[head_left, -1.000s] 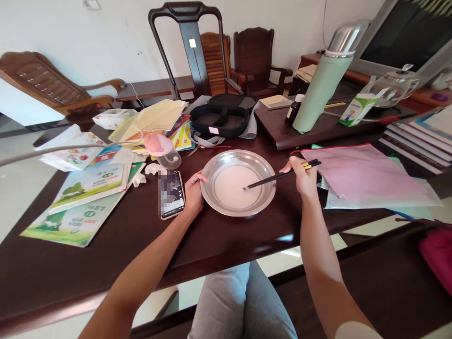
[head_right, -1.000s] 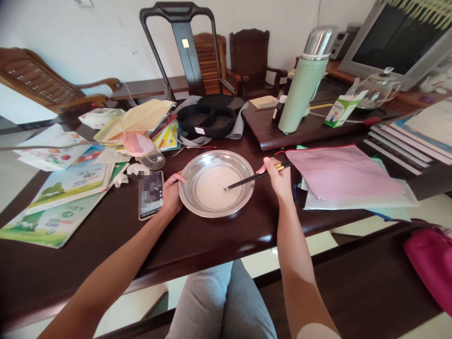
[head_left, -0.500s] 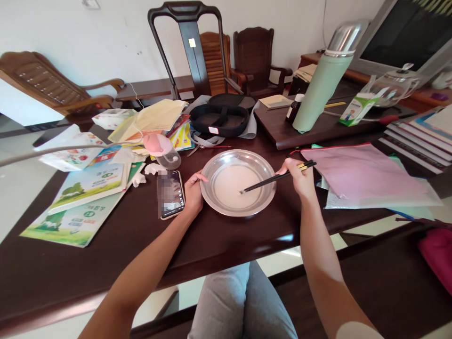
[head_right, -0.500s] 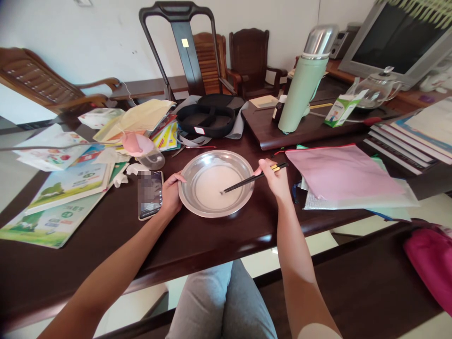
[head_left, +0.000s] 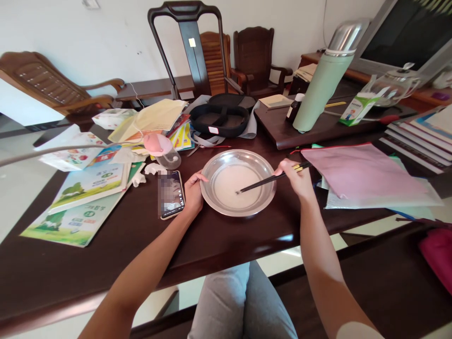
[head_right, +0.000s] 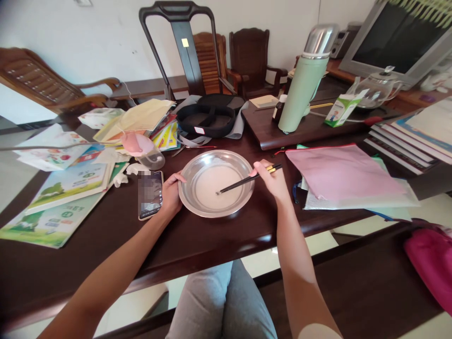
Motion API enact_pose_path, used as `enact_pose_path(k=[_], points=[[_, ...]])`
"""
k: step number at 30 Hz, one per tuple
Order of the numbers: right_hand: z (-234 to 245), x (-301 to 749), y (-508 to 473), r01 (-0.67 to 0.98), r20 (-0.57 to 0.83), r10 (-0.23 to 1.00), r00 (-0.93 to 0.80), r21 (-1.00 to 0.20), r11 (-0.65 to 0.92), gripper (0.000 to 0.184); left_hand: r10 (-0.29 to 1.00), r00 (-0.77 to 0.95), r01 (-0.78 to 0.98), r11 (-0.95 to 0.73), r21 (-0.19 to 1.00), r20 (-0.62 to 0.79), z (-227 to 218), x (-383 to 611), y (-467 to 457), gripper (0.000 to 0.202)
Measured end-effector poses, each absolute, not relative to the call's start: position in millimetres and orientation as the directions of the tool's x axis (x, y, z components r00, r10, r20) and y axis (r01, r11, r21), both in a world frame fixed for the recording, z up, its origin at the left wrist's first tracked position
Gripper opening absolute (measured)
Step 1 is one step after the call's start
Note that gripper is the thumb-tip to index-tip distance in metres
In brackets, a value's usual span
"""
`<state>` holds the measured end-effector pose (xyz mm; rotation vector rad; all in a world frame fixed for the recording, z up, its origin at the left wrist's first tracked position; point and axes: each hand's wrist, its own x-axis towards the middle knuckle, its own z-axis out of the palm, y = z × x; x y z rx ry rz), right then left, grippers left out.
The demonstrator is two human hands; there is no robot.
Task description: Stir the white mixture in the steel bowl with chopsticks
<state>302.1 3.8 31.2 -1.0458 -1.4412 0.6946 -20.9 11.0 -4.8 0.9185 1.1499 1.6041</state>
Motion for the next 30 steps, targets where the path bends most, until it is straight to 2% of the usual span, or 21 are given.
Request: enact_pose_path(k=[2, 4, 7, 10, 13, 17, 19, 21, 24, 27, 30], points=[[32.2, 297.9, 3.0, 0.224, 0.446, 0.895, -0.023, -0.87, 0.44, 0.057, 0.956, -0.287, -0.263, -0.137, 0.955, 0.058, -5.2, -20.9, 11.4, 0.009], [31.8, 297.1, 4.0, 0.261, 0.468, 0.884, -0.017, -0.851, 0.456, 0.056, 0.956, -0.287, -0.265, -0.142, 0.954, 0.063, -5.2, -20.7, 11.5, 0.009], [29.0, 303.3, 7.2, 0.317, 0.501, 0.854, 0.143, -0.84, 0.439, 0.056, 0.956, -0.288, -0.264, -0.142, 0.954, 0.062, -4.6, -20.4, 11.5, 0.009], [27.2, 309.3, 8.2, 0.276, 0.492, 0.834, 0.251, -0.862, 0.426, 0.06, 0.954, -0.292, -0.259, -0.14, 0.956, 0.061, -4.2, -20.4, 11.4, 0.009], [29.0, 306.1, 5.4, 0.21, 0.456, 0.879, 0.14, -0.881, 0.424, 0.06, 0.953, -0.298, -0.251, -0.134, 0.959, 0.055, -3.6, -20.5, 11.3, 0.01], [31.5, 298.0, 3.7, 0.231, 0.457, 0.889, -0.019, -0.863, 0.449, 0.054, 0.956, -0.29, -0.246, -0.121, 0.962, 0.046, -2.4, -20.4, 10.7, 0.011], [31.0, 299.1, 5.4, 0.272, 0.489, 0.871, 0.042, -0.845, 0.461, 0.054, 0.956, -0.289, -0.251, -0.123, 0.96, 0.047, -2.0, -20.2, 10.4, 0.01], [29.9, 303.1, 7.4, 0.297, 0.515, 0.839, 0.174, -0.84, 0.454, 0.058, 0.956, -0.288, -0.255, -0.129, 0.958, 0.052, -2.0, -20.1, 10.3, 0.01], [29.8, 306.9, 7.7, 0.255, 0.503, 0.821, 0.271, -0.86, 0.442, 0.065, 0.956, -0.286, -0.249, -0.133, 0.959, 0.058, -2.6, -20.4, 10.3, 0.011], [31.9, 302.0, 4.8, 0.209, 0.453, 0.884, 0.114, -0.881, 0.425, 0.063, 0.956, -0.287, -0.247, -0.133, 0.96, 0.058, -3.2, -20.9, 10.4, 0.011], [33.0, 296.1, 3.8, 0.246, 0.45, 0.893, -0.017, -0.864, 0.44, 0.058, 0.957, -0.282, -0.254, -0.138, 0.957, 0.063, -3.4, -20.9, 10.7, 0.01]])
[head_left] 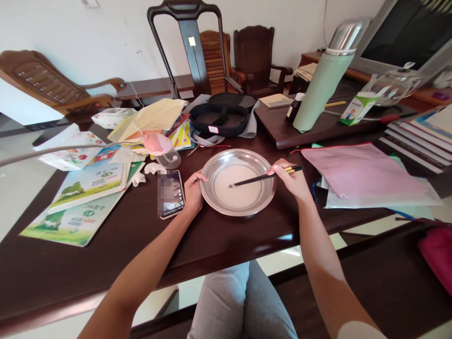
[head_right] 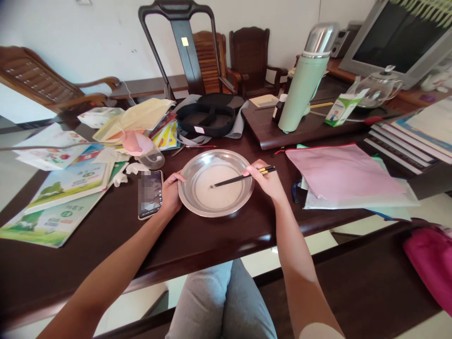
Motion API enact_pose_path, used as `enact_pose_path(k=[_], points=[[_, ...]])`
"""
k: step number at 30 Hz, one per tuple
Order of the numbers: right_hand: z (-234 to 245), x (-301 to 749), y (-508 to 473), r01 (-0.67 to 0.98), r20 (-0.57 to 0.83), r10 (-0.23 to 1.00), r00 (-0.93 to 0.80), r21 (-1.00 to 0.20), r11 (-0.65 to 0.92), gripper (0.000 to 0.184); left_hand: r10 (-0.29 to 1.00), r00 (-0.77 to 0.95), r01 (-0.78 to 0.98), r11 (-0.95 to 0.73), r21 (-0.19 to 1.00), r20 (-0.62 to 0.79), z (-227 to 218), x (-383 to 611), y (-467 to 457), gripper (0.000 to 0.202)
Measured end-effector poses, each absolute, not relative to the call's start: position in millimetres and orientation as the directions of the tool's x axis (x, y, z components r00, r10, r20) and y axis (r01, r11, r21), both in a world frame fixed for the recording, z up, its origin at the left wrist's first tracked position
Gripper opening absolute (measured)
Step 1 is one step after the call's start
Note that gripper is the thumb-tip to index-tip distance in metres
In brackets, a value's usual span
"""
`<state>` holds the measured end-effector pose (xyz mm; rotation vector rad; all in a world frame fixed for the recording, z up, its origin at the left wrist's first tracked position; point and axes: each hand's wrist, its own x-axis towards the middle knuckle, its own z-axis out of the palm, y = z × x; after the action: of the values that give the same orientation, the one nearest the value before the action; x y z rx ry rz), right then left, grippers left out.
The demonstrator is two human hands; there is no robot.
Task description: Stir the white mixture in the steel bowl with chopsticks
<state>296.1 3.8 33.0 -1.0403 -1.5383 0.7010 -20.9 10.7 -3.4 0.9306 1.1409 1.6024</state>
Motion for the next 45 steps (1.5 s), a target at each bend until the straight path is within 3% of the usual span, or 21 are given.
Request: enact_pose_path(k=[4, 7, 13, 20, 27, 33, 36, 40, 45], points=[[30.3, 301.8, 7.2, 0.327, 0.502, 0.852, 0.152, -0.838, 0.436, 0.06, 0.954, -0.293, -0.246, -0.135, 0.96, 0.059, -2.5, -19.7, 10.6, 0.01], [29.1, 306.6, 7.3, 0.284, 0.482, 0.84, 0.248, -0.865, 0.413, 0.065, 0.953, -0.298, -0.24, -0.137, 0.961, 0.062, -1.9, -19.2, 10.1, 0.01], [32.5, 296.1, 3.7, 0.239, 0.431, 0.902, -0.026, -0.873, 0.425, 0.06, 0.954, -0.292, -0.232, -0.13, 0.964, 0.059, -2.4, -20.1, 10.0, 0.013], [29.1, 307.7, 6.9, 0.289, 0.492, 0.836, 0.243, -0.859, 0.421, 0.062, 0.952, -0.302, -0.229, -0.129, 0.965, 0.056, -1.8, -18.9, 9.9, 0.018], [33.6, 295.7, 2.7, 0.267, 0.485, 0.873, -0.041, -0.837, 0.477, 0.054, 0.952, -0.302, -0.226, -0.117, 0.967, 0.044, -2.0, -19.9, 10.0, 0.017], [30.7, 304.3, 6.4, 0.293, 0.507, 0.831, 0.229, -0.85, 0.438, 0.063, 0.954, -0.295, -0.238, -0.123, 0.963, 0.049, -1.9, -20.2, 10.3, 0.011], [32.2, 301.2, 4.1, 0.226, 0.452, 0.882, 0.133, -0.88, 0.417, 0.064, 0.953, -0.298, -0.225, -0.117, 0.967, 0.046, -2.3, -20.4, 10.3, 0.012], [34.4, 293.2, 2.6, 0.256, 0.449, 0.893, -0.036, -0.859, 0.443, 0.059, 0.954, -0.295, -0.225, -0.115, 0.968, 0.045, -2.9, -20.5, 10.4, 0.013], [31.9, 302.7, 5.5, 0.304, 0.512, 0.838, 0.186, -0.841, 0.447, 0.061, 0.953, -0.299, -0.229, -0.116, 0.966, 0.044, -3.1, -20.2, 10.6, 0.015]])
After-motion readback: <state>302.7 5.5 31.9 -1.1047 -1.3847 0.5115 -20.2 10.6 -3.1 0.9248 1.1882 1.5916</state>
